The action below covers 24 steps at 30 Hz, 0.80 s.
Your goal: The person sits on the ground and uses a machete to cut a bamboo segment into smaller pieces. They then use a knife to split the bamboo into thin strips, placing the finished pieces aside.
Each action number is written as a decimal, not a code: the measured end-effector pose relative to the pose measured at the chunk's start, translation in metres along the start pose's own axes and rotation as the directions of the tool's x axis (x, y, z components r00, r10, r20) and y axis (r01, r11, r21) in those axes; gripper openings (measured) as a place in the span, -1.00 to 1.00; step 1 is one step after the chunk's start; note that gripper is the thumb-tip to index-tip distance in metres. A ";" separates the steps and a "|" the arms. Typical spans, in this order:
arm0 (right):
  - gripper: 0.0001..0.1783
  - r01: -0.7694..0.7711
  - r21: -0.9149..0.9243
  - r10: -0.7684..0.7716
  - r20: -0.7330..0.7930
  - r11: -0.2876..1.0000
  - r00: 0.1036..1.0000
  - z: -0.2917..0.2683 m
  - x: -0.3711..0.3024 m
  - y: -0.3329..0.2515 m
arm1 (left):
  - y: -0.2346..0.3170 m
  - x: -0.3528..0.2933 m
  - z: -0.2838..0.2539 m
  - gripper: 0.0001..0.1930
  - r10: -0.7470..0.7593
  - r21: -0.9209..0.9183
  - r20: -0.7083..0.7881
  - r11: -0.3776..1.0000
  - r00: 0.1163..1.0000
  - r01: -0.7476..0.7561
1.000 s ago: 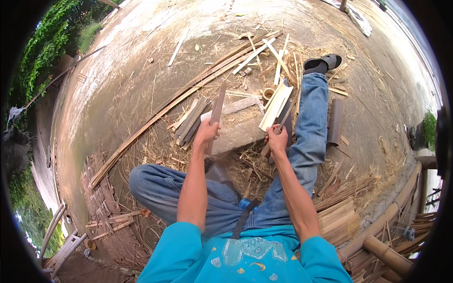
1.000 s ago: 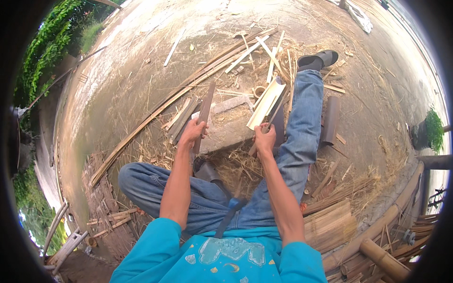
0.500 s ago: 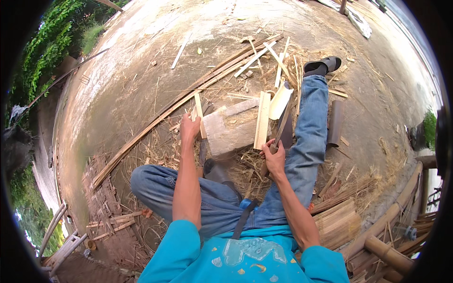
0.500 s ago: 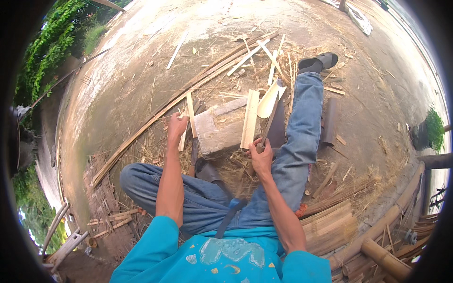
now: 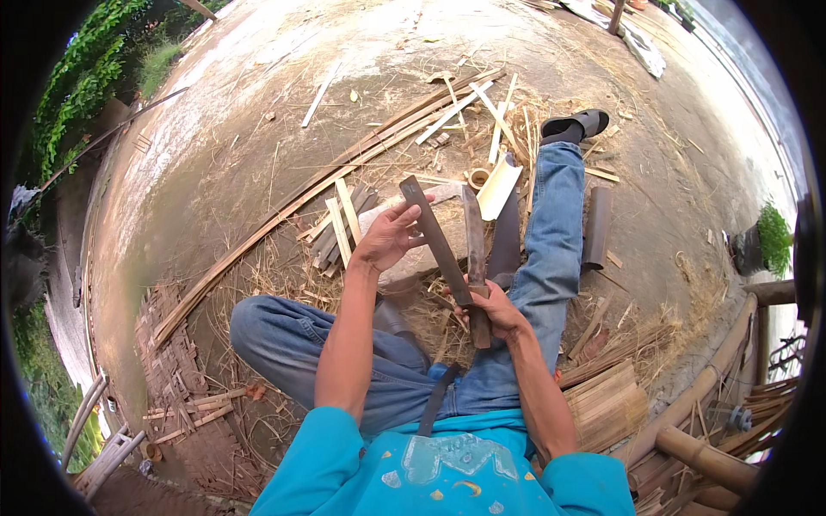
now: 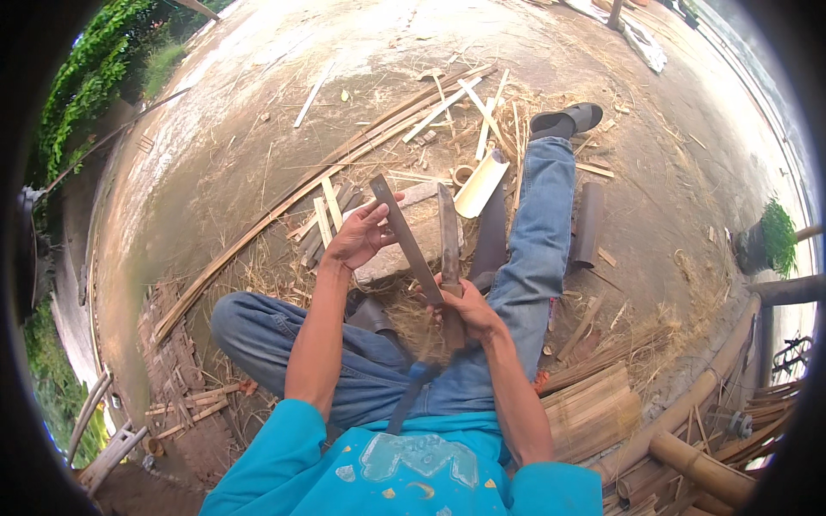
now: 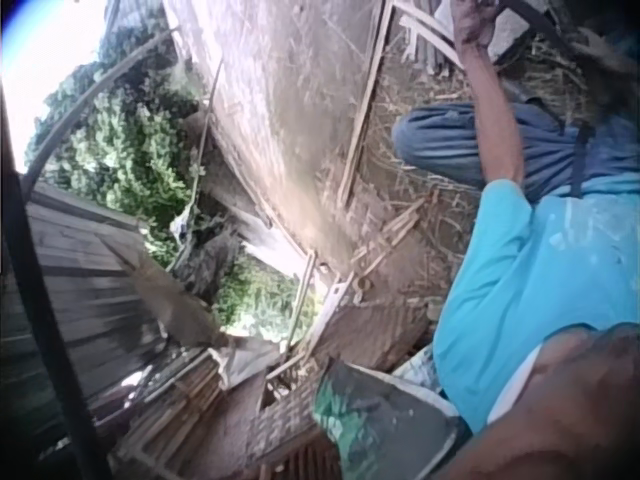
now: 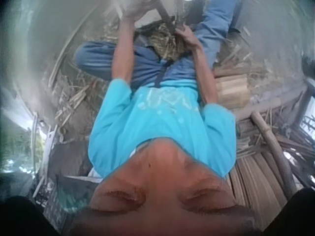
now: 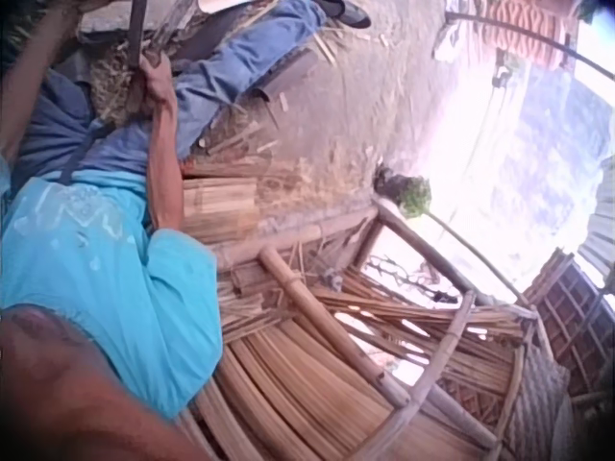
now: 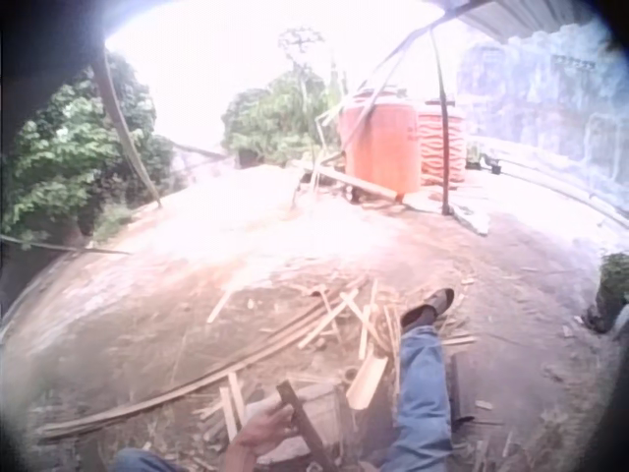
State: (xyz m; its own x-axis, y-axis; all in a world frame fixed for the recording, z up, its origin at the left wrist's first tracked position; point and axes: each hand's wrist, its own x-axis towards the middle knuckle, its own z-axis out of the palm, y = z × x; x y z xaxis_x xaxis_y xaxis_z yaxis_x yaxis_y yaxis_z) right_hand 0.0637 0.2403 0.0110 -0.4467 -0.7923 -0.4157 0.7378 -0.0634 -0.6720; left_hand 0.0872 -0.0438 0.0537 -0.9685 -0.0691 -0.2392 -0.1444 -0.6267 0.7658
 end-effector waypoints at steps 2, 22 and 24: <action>-0.69 0.042 -0.190 -0.070 -0.143 0.981 0.987 -0.008 0.008 -0.002 | 0.013 -0.002 0.014 -0.67 0.053 0.130 -0.091 0.991 0.994 -0.041; -0.42 0.285 -0.685 -0.438 -0.056 0.671 0.897 0.090 0.015 -0.078 | -0.020 0.002 0.035 -0.75 0.295 0.619 0.009 0.748 0.955 -0.237; -0.44 0.264 -0.705 -0.435 -0.070 0.658 0.898 0.090 0.017 -0.078 | -0.020 0.002 0.035 -0.77 0.303 0.638 0.013 0.732 0.953 -0.241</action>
State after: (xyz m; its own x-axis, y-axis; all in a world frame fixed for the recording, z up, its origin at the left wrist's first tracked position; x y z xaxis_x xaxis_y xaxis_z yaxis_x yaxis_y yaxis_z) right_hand 0.0442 0.1776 0.1111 -0.7574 -0.6411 -0.1237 0.0111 0.1769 -0.9842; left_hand 0.0806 -0.0043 0.0591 -0.9693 -0.2457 0.0116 -0.0015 0.0530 0.9986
